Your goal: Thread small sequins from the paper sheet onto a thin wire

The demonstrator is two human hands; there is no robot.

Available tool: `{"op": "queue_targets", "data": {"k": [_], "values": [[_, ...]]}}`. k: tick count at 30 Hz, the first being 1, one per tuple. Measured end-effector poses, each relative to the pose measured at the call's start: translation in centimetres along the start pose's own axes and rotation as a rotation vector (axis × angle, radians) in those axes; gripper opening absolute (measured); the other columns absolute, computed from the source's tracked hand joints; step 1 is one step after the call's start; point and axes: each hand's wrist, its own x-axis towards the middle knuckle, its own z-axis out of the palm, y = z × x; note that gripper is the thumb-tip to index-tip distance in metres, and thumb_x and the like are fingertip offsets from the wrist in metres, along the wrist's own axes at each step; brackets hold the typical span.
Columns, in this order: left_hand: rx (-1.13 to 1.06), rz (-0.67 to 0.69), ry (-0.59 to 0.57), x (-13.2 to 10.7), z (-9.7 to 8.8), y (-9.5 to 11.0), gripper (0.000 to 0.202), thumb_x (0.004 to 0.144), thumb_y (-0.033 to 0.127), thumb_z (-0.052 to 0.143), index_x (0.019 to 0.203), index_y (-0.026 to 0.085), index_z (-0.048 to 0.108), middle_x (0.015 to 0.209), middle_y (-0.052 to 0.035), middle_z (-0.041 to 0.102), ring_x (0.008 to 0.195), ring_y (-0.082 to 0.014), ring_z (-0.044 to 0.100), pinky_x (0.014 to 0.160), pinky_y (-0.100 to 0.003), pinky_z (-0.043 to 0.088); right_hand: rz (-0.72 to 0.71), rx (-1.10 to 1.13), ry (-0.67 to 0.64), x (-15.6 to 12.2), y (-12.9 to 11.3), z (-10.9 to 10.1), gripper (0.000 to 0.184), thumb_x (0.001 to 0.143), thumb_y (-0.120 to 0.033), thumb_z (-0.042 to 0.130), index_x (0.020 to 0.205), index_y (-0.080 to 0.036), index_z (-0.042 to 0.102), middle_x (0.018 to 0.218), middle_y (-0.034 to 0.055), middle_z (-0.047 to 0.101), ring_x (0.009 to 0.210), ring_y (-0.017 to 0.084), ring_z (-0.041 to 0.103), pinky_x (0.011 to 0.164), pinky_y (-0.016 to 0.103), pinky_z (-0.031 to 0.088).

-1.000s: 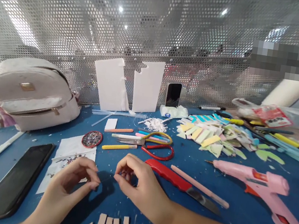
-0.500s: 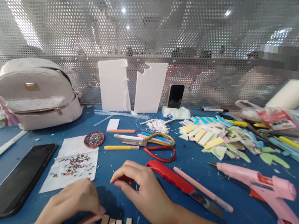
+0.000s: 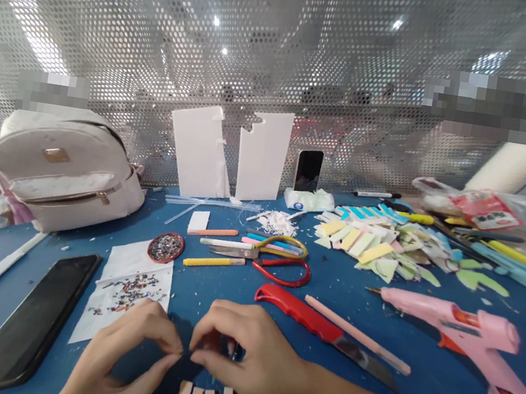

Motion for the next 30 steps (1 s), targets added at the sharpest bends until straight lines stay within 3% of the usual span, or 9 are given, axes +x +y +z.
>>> {"op": "queue_targets", "data": {"k": [5, 10, 16, 21, 26, 30], "values": [[-0.021, -0.049, 0.0, 0.02, 0.19, -0.14, 0.021, 0.084, 0.004, 0.055, 0.091, 0.023, 0.059, 0.076, -0.0007, 0.068, 0.068, -0.0169, 0.064, 0.064, -0.029, 0.048, 0.12, 0.101, 0.095, 0.29, 0.67, -0.09, 0.013, 0.092, -0.027, 0.063, 0.084, -0.018, 0.067, 0.076, 0.0007, 0.061, 0.065, 0.011, 0.055, 0.06, 0.022, 0.043], [-0.014, -0.131, 0.037, 0.09, 0.45, -0.18, 0.019, 0.083, 0.005, 0.058, 0.088, 0.022, 0.06, 0.076, -0.001, 0.068, 0.07, -0.0183, 0.064, 0.065, -0.03, 0.048, 0.129, 0.124, -0.011, 0.48, 0.54, -0.09, 0.022, 0.088, -0.039, 0.068, 0.09, -0.017, 0.069, 0.079, 0.002, 0.063, 0.067, 0.012, 0.057, 0.058, 0.021, 0.042], [-0.01, -0.138, 0.061, 0.15, 0.52, -0.01, 0.019, 0.083, 0.004, 0.057, 0.088, 0.023, 0.06, 0.076, 0.0, 0.069, 0.069, -0.0176, 0.065, 0.067, -0.03, 0.048, 0.133, 0.061, -0.005, 0.61, 0.23, -0.07, 0.02, 0.092, -0.035, 0.062, 0.085, -0.017, 0.069, 0.077, 0.0021, 0.063, 0.064, 0.011, 0.055, 0.055, 0.021, 0.04], [-0.009, -0.13, 0.068, 0.16, 0.59, -0.11, 0.019, 0.084, 0.005, 0.057, 0.088, 0.023, 0.06, 0.077, 0.0006, 0.068, 0.07, -0.0171, 0.065, 0.066, -0.029, 0.048, 0.128, 0.041, -0.034, 0.72, 0.28, 0.02, 0.017, 0.087, -0.035, 0.069, 0.086, -0.018, 0.071, 0.078, 0.0021, 0.066, 0.066, 0.012, 0.057, 0.056, 0.021, 0.04], [-0.037, -0.168, 0.086, 0.25, 0.6, 0.01, 0.019, 0.082, 0.005, 0.057, 0.087, 0.023, 0.061, 0.075, 0.0006, 0.068, 0.069, -0.0173, 0.065, 0.065, -0.028, 0.049, 0.177, 0.049, 0.026, 0.8, 0.45, 0.07, 0.012, 0.088, -0.027, 0.068, 0.082, -0.017, 0.07, 0.076, 0.001, 0.064, 0.065, 0.012, 0.056, 0.056, 0.021, 0.039], [-0.047, -0.198, 0.097, 0.89, -0.2, -0.1, 0.016, 0.083, 0.007, 0.06, 0.087, 0.022, 0.063, 0.075, 0.0002, 0.069, 0.07, -0.0176, 0.066, 0.065, -0.028, 0.05, 0.235, 0.128, 0.11, 1.0, 0.44, -0.14, 0.018, 0.088, -0.033, 0.068, 0.079, -0.017, 0.068, 0.076, 0.0005, 0.064, 0.065, 0.012, 0.055, 0.057, 0.022, 0.04]]}}
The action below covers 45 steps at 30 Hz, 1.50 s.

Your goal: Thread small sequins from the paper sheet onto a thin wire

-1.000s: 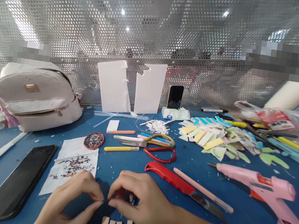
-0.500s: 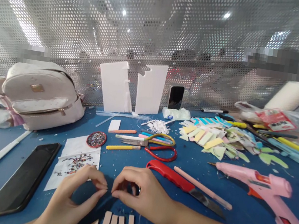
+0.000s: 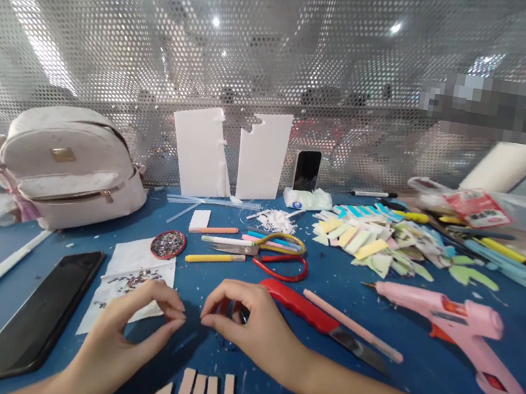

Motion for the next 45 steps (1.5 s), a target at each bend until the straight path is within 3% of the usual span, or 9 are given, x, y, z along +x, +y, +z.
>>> {"op": "queue_targets", "data": {"k": [4, 9, 13, 19, 25, 45], "values": [[0.04, -0.024, -0.079, 1.6, -2.4, -1.4, 0.014, 0.084, 0.014, 0.066, 0.093, 0.024, 0.066, 0.076, 0.0007, 0.073, 0.072, -0.0182, 0.069, 0.07, -0.029, 0.051, 0.03, 0.032, 0.047, 0.1, 0.1, -0.2, 0.02, 0.089, -0.035, 0.067, 0.079, -0.017, 0.066, 0.077, 0.001, 0.064, 0.066, 0.013, 0.054, 0.057, 0.023, 0.04], [0.297, -0.01, -0.04, 3.4, -6.0, -4.9, 0.009, 0.084, 0.021, 0.069, 0.092, 0.025, 0.069, 0.079, 0.0007, 0.075, 0.075, -0.0209, 0.069, 0.071, -0.029, 0.049, 0.046, 0.036, 0.054, 0.0, 0.4, -0.2, 0.014, 0.089, -0.027, 0.065, 0.08, -0.018, 0.065, 0.077, 0.0001, 0.062, 0.065, 0.012, 0.053, 0.057, 0.023, 0.039], [0.466, -0.016, -0.112, 4.0, -7.1, -6.7, 0.006, 0.085, 0.028, 0.069, 0.089, 0.025, 0.069, 0.073, 0.0015, 0.073, 0.07, -0.0213, 0.065, 0.067, -0.028, 0.045, 0.049, 0.034, 0.048, 0.0, 0.2, -0.2, 0.012, 0.089, -0.025, 0.064, 0.079, -0.018, 0.064, 0.078, 0.0002, 0.062, 0.066, 0.012, 0.054, 0.058, 0.023, 0.039], [0.429, 0.026, -0.271, 4.2, -6.7, -5.9, 0.01, 0.087, 0.019, 0.065, 0.08, 0.025, 0.071, 0.082, 0.0001, 0.074, 0.078, -0.0206, 0.067, 0.073, -0.028, 0.044, 0.055, 0.03, 0.04, 0.1, 0.0, -0.2, 0.013, 0.09, -0.026, 0.063, 0.08, -0.018, 0.063, 0.077, -0.0001, 0.062, 0.065, 0.012, 0.053, 0.058, 0.023, 0.039], [0.352, 0.01, -0.445, 4.0, -5.7, -5.1, 0.015, 0.087, 0.019, 0.066, 0.074, 0.023, 0.073, 0.079, 0.0, 0.075, 0.071, -0.0177, 0.067, 0.074, -0.028, 0.046, 0.061, 0.032, 0.03, 0.0, 0.1, -0.1, 0.012, 0.089, -0.025, 0.063, 0.08, -0.018, 0.063, 0.077, 0.0, 0.062, 0.065, 0.012, 0.054, 0.058, 0.023, 0.039], [0.347, -0.086, -0.489, 4.0, -5.6, -5.6, 0.014, 0.084, 0.012, 0.07, 0.077, 0.023, 0.073, 0.084, 0.0028, 0.076, 0.076, -0.017, 0.066, 0.078, -0.029, 0.041, 0.067, 0.047, 0.023, 0.2, 0.1, -0.1, 0.01, 0.087, -0.023, 0.064, 0.078, -0.017, 0.064, 0.077, -0.0003, 0.063, 0.064, 0.011, 0.054, 0.057, 0.022, 0.039]]}}
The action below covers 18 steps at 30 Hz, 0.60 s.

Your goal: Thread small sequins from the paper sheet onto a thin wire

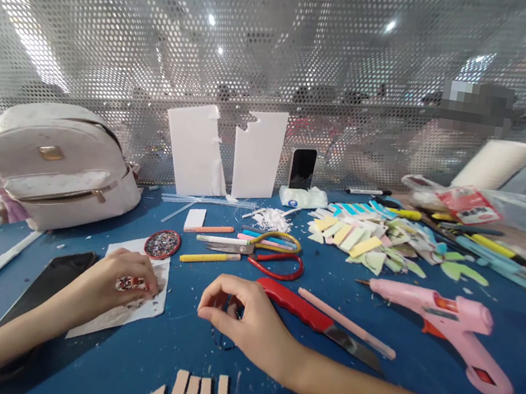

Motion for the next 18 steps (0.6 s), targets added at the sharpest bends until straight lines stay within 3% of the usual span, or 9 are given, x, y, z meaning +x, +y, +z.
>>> {"op": "queue_targets", "data": {"k": [18], "values": [[-0.011, 0.04, -0.014, -0.24, 0.48, 0.21, 0.017, 0.089, 0.012, 0.056, 0.077, 0.021, 0.063, 0.085, 0.0003, 0.07, 0.08, -0.0197, 0.062, 0.079, -0.034, 0.035, -0.001, -0.002, -0.006, 0.0, -0.18, -0.02, 0.011, 0.087, -0.024, 0.065, 0.077, -0.018, 0.064, 0.076, -0.0003, 0.063, 0.063, 0.011, 0.053, 0.056, 0.022, 0.039]]}}
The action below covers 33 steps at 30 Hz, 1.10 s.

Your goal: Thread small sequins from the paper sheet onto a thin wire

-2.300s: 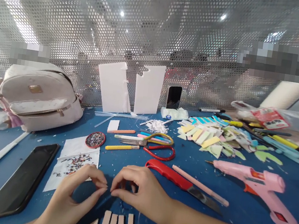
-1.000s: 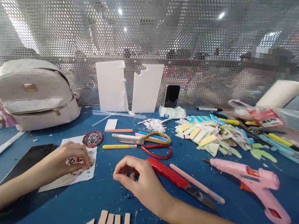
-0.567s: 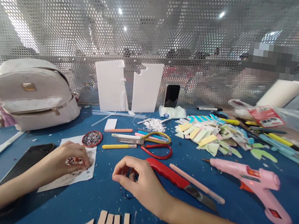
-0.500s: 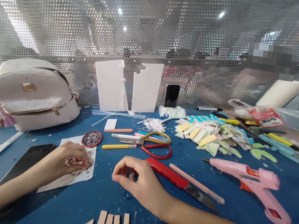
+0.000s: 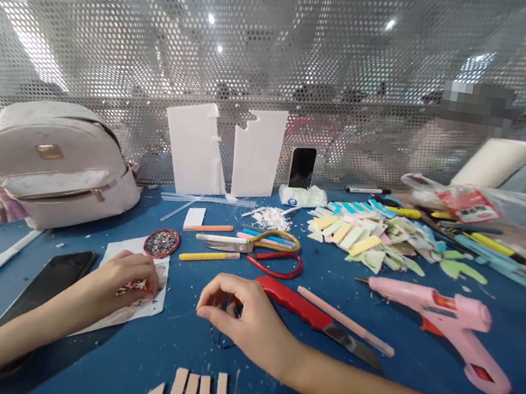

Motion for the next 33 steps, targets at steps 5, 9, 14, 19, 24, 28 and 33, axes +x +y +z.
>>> {"op": "queue_targets", "data": {"k": [5, 9, 14, 19, 24, 28, 33], "values": [[-0.077, -0.074, 0.072, -0.1, -0.3, 0.4, 0.012, 0.085, 0.015, 0.053, 0.078, 0.02, 0.062, 0.08, -0.0005, 0.071, 0.075, -0.019, 0.062, 0.072, -0.03, 0.041, 0.005, -0.003, -0.003, 0.1, -0.1, 0.0, 0.012, 0.087, -0.024, 0.064, 0.077, -0.017, 0.065, 0.075, -0.0003, 0.062, 0.062, 0.011, 0.054, 0.057, 0.022, 0.04], [-0.16, -0.152, 0.142, -0.2, -0.5, 0.7, 0.011, 0.079, 0.014, 0.055, 0.073, 0.02, 0.062, 0.072, 0.0012, 0.071, 0.068, -0.017, 0.063, 0.064, -0.026, 0.044, 0.008, 0.001, -0.005, 0.0, 0.0, 0.0, 0.012, 0.087, -0.025, 0.065, 0.078, -0.017, 0.065, 0.075, 0.0, 0.062, 0.062, 0.011, 0.053, 0.056, 0.022, 0.04], [-0.266, -0.171, 0.188, -0.3, 0.3, 1.3, 0.01, 0.077, 0.015, 0.056, 0.071, 0.02, 0.063, 0.071, 0.0003, 0.071, 0.068, -0.0164, 0.064, 0.064, -0.026, 0.048, 0.01, 0.004, -0.008, -0.1, 0.1, 0.1, 0.012, 0.088, -0.026, 0.064, 0.079, -0.017, 0.064, 0.076, 0.0001, 0.061, 0.06, 0.01, 0.051, 0.056, 0.022, 0.039], [-0.467, -0.198, 0.294, -0.5, 2.7, 3.4, 0.005, 0.078, 0.017, 0.061, 0.074, 0.02, 0.059, 0.071, -0.0007, 0.068, 0.067, -0.0161, 0.064, 0.062, -0.026, 0.049, 0.02, 0.028, -0.028, -0.1, 0.0, 0.1, 0.011, 0.087, -0.025, 0.06, 0.081, -0.016, 0.059, 0.068, -0.0015, 0.056, 0.056, 0.01, 0.049, 0.053, 0.022, 0.037], [-0.584, -0.191, 0.33, -1.0, 4.7, 5.5, 0.014, 0.075, 0.012, 0.061, 0.086, 0.021, 0.058, 0.07, 0.0015, 0.068, 0.068, -0.0165, 0.064, 0.064, -0.027, 0.049, -0.03, 0.002, -0.045, -0.4, -0.2, 0.2, 0.006, 0.084, -0.019, 0.057, 0.079, -0.017, 0.055, 0.069, -0.0024, 0.053, 0.056, 0.009, 0.047, 0.052, 0.021, 0.037], [-0.557, -0.188, 0.323, -1.5, 5.3, 5.8, 0.016, 0.075, 0.01, 0.06, 0.085, 0.022, 0.059, 0.072, 0.0014, 0.068, 0.069, -0.0169, 0.064, 0.067, -0.029, 0.05, -0.061, -0.035, -0.051, -0.6, -0.1, 0.3, 0.008, 0.08, -0.013, 0.057, 0.076, -0.018, 0.053, 0.071, -0.0024, 0.054, 0.057, 0.008, 0.047, 0.053, 0.02, 0.039], [-0.595, -0.207, 0.314, -1.6, 5.4, 5.4, 0.016, 0.076, 0.011, 0.061, 0.087, 0.022, 0.058, 0.072, 0.0012, 0.068, 0.07, -0.0171, 0.065, 0.065, -0.029, 0.049, -0.042, -0.018, -0.056, -0.6, 0.1, 0.3, 0.009, 0.08, -0.011, 0.056, 0.076, -0.018, 0.052, 0.071, -0.0021, 0.055, 0.058, 0.009, 0.048, 0.054, 0.021, 0.04]]}}
